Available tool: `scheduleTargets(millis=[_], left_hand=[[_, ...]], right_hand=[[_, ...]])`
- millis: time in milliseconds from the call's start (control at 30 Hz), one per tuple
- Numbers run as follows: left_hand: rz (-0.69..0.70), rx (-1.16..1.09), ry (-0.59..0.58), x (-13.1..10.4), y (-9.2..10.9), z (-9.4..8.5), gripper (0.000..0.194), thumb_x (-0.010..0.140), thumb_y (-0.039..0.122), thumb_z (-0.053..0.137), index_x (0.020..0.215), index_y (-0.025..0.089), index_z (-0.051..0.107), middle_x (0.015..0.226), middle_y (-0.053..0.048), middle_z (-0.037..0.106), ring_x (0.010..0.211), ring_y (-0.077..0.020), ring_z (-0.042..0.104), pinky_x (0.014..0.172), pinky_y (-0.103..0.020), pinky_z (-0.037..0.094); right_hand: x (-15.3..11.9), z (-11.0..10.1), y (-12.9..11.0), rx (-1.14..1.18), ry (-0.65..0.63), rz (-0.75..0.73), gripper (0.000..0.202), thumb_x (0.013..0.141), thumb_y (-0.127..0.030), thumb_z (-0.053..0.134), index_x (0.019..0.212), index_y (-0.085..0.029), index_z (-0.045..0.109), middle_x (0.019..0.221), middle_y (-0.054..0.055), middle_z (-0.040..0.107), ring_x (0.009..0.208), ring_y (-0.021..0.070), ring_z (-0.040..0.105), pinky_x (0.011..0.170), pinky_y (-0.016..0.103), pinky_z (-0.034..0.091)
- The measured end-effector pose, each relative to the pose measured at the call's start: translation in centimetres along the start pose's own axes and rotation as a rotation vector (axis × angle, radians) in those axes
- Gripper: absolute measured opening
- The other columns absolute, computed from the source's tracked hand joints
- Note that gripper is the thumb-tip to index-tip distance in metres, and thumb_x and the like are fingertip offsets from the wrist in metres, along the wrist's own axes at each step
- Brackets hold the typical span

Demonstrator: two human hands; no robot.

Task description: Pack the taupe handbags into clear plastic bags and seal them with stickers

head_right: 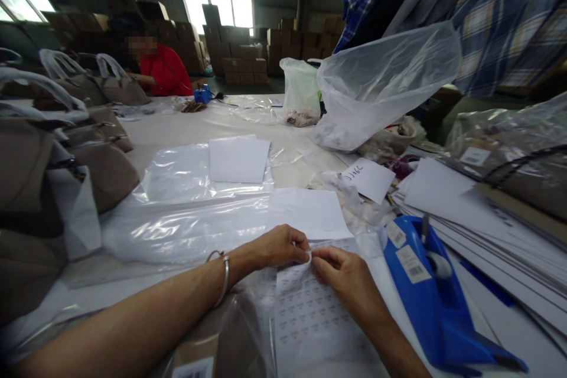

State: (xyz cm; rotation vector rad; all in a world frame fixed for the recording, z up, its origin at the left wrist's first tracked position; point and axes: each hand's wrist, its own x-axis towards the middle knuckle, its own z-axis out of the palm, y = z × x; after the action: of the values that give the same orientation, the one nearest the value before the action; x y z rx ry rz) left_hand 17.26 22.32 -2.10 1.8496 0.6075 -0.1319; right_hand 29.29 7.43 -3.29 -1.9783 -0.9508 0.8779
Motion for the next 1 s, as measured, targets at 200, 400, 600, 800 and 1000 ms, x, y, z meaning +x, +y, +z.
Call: scheduleTargets(millis=[200,400,600,800,1000], left_hand=[[0.053,0.030,0.007,0.2,-0.4,0.1,0.010,0.073,0.021,0.065,0.077,0.015,0.072,0.058,0.007,0.052,0.059,-0.0085,0.045,0.053,-0.019,0.033],[0.042,-0.009,0.026,0.0,-0.5,0.1,0.016,0.075,0.029,0.066,0.074,0.014,0.071,0.058,0.006,0.052,0.059,-0.0089,0.045,0.052,-0.020,0.032],[0.010,-0.095,0.004,0.0,-0.5,0.0,0.016,0.074,0.028,0.069,0.069,0.013,0.067,0.053,0.007,0.045,0.054,-0.0073,0.038,0.050,-0.021,0.027],[0.007,-0.089,-0.016,0.3,-0.9,-0.1,0.014,0.070,0.026,0.073,0.068,0.014,0.067,0.052,0.008,0.045,0.054,-0.0073,0.037,0.050,-0.021,0.029],[0.010,0.069,-0.049,0.2,-0.9,-0.2,0.013,0.077,0.020,0.060,0.076,0.014,0.071,0.055,0.007,0.048,0.054,-0.0079,0.040,0.051,-0.020,0.032]], right_hand=[[-0.2,-0.1,0.0,0.015,-0.004,-0.017,0.034,0.079,-0.046,0.061,0.089,-0.018,0.077,0.069,0.003,0.069,0.068,0.0195,0.062,0.063,0.027,0.048],[-0.3,0.0,0.0,0.100,-0.033,0.007,0.038,0.076,-0.046,0.067,0.097,-0.016,0.074,0.076,0.005,0.072,0.073,0.0215,0.066,0.066,0.028,0.052],[-0.1,-0.5,-0.1,-0.070,0.029,-0.198,0.036,0.080,-0.037,0.064,0.112,-0.024,0.072,0.101,0.006,0.075,0.090,0.0243,0.071,0.082,0.033,0.057],[1.1,-1.0,0.3,-0.274,0.021,-0.515,0.022,0.089,-0.033,0.057,0.099,-0.026,0.074,0.098,0.005,0.075,0.092,0.0225,0.069,0.085,0.033,0.056],[2.0,-1.8,0.9,-0.411,-0.094,-0.663,0.026,0.098,-0.030,0.045,0.096,-0.025,0.071,0.098,0.006,0.071,0.089,0.0188,0.067,0.082,0.029,0.054]])
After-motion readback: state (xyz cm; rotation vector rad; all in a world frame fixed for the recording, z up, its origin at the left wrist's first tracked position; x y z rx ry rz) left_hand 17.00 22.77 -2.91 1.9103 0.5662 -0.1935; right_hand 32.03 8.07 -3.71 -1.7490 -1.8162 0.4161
